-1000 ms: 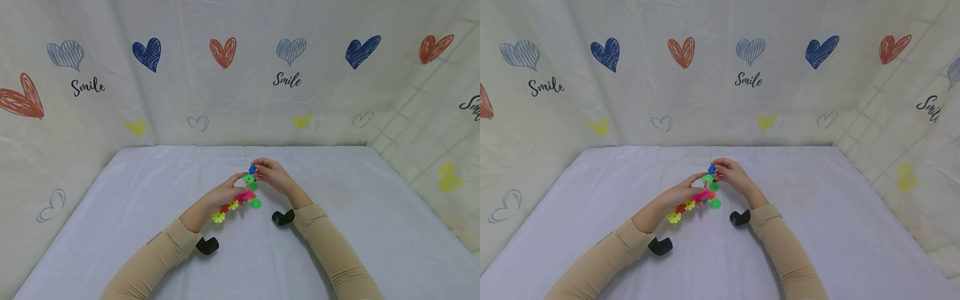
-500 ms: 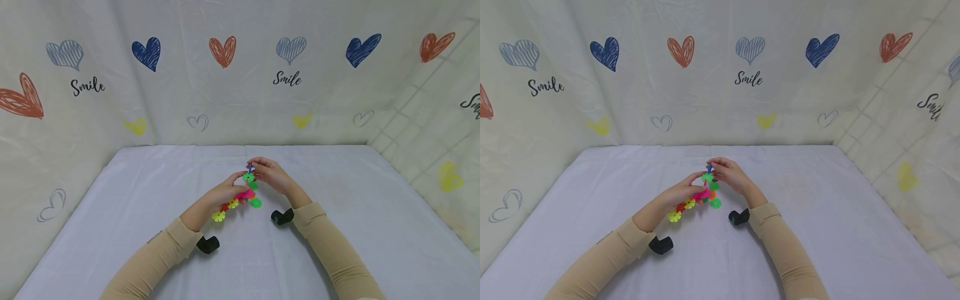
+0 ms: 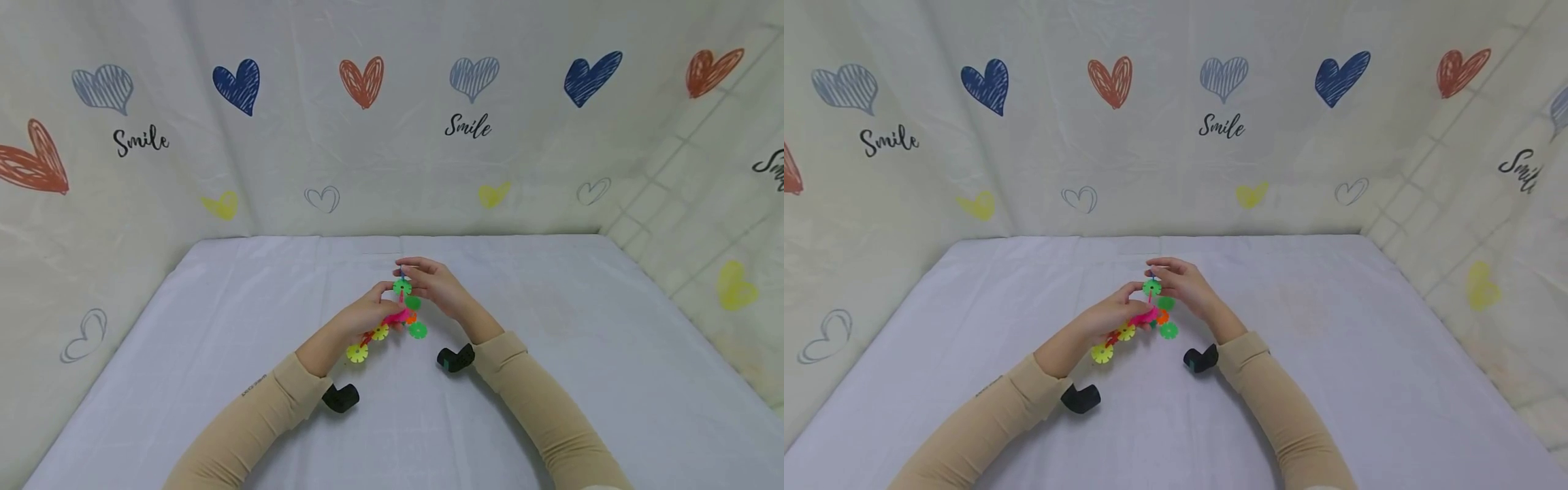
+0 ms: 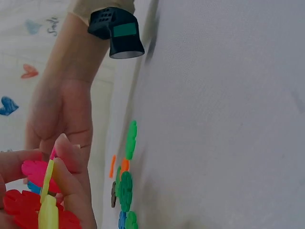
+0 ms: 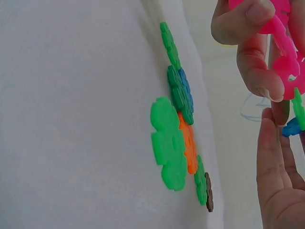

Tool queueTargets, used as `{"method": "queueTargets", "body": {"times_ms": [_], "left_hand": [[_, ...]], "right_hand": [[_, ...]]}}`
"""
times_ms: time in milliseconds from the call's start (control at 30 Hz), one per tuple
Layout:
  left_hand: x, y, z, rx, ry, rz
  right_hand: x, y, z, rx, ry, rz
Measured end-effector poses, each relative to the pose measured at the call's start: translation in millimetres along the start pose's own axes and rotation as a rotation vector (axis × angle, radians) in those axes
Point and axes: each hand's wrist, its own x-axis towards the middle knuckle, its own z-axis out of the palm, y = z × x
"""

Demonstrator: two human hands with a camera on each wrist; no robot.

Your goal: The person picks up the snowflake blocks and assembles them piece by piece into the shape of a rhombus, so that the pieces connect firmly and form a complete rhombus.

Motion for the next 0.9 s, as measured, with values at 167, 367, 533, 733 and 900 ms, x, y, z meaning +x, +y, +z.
{"method": "queueTargets", "body": {"times_ms": [167, 367, 533, 733, 900], "left_hand": [[-0.7, -0.2, -0.3, -0.024, 0.005, 0.008], [0.2, 0.2, 2.1, -0.071, 0.005, 0.021], [0.6, 1.6, 4.0, -0.092, 0.009, 0.017], [-0.6, 6.4, 7.0, -0.107, -0.001, 0.014], [-1.0, 9.3, 8.8, -0.109, 0.007, 0.007]], "right_hand": [[-2, -3, 4, 0.023, 0.039, 0.002], [-1, -3, 8, 0.003, 0.105, -0.003], [0, -1, 13, -0.012, 0.157, -0.007], [-1, -2, 20, -0.028, 0.214, -0.046], [0, -3, 24, 0.004, 0.264, -0.06]]}}
